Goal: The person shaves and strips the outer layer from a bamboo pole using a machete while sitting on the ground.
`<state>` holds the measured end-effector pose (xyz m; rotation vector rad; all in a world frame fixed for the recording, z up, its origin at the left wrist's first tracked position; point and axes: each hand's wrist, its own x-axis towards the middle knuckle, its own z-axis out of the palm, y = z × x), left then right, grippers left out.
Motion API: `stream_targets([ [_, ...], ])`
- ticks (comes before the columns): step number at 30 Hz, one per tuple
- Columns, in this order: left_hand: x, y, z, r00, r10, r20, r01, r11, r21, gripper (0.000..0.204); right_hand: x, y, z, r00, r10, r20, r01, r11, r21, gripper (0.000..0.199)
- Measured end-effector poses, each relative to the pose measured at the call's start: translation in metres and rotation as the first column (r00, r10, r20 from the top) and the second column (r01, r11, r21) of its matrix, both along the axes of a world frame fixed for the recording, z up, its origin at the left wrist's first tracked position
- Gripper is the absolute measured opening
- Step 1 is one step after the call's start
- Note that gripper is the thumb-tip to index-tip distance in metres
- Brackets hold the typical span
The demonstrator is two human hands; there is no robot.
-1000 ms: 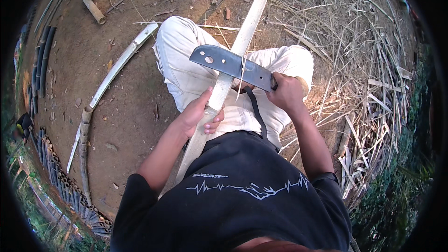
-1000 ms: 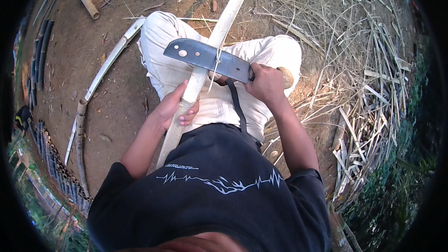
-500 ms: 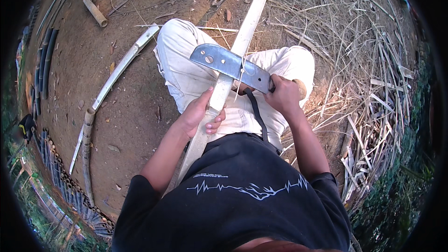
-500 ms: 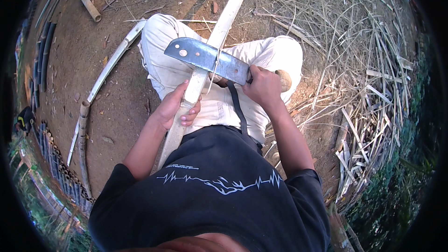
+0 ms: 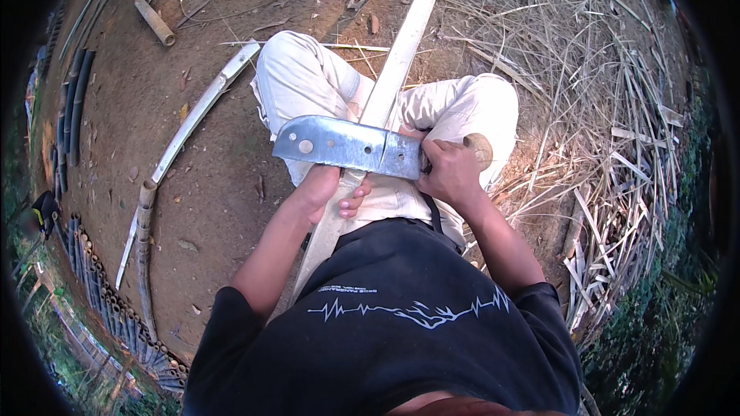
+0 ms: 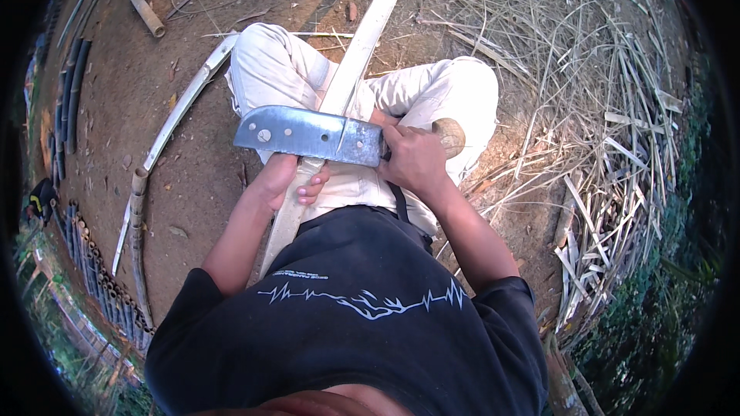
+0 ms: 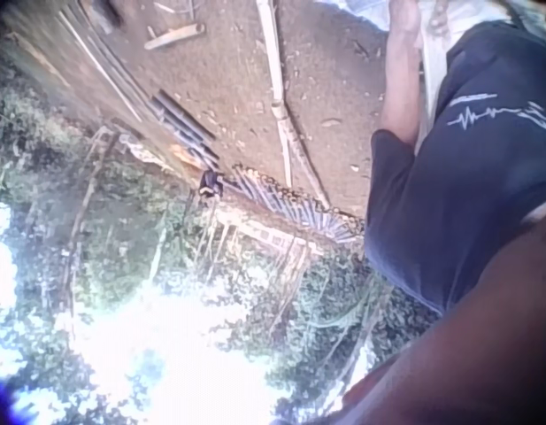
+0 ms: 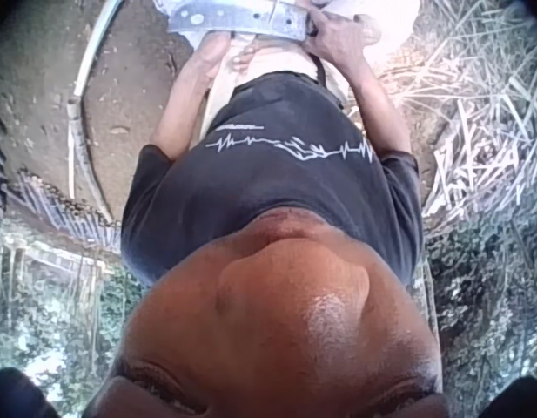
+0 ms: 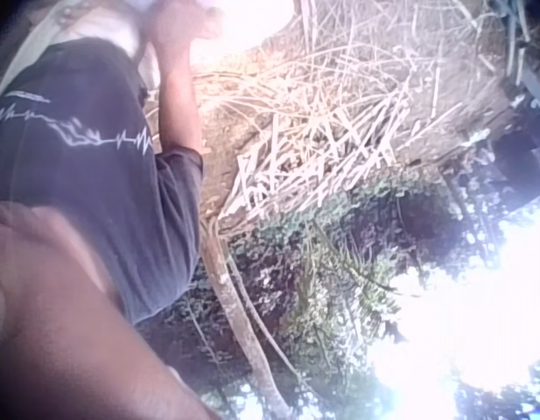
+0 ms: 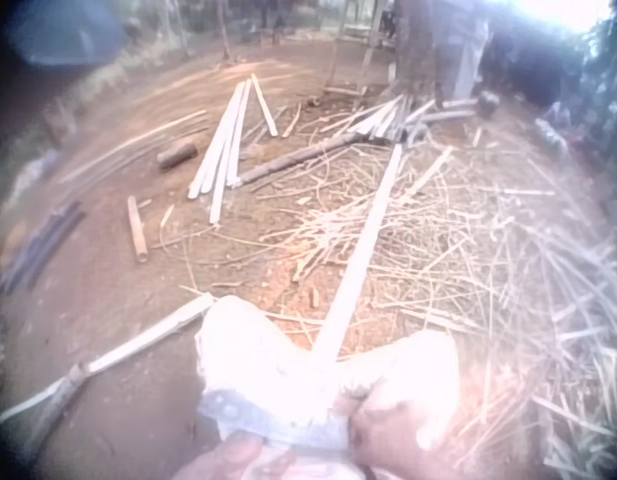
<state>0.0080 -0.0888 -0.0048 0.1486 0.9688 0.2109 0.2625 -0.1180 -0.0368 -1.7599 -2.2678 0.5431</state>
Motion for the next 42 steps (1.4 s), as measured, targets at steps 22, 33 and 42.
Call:
stream_targets([
  [22,-0.041,-0.045,0.024,0.997,-0.077,0.008,0.077,0.997,-0.008,0.062,0.075,0.134,-0.031,0.982,-0.101,0.162,0.110,0.993,-0.047,0.019],
  [33,-0.048,-0.049,0.012,0.999,-0.001,0.038,0.002,0.999,-0.041,0.066,0.035,0.106,-0.030,0.898,0.426,0.108,-0.426,0.905,-0.021,0.028],
  [42,-0.056,-0.049,0.015,0.999,-0.029,-0.023,0.029,0.999,0.017,0.066,0.049,0.148,-0.034,0.970,0.015,0.245,0.039,0.976,-0.212,0.035],
])
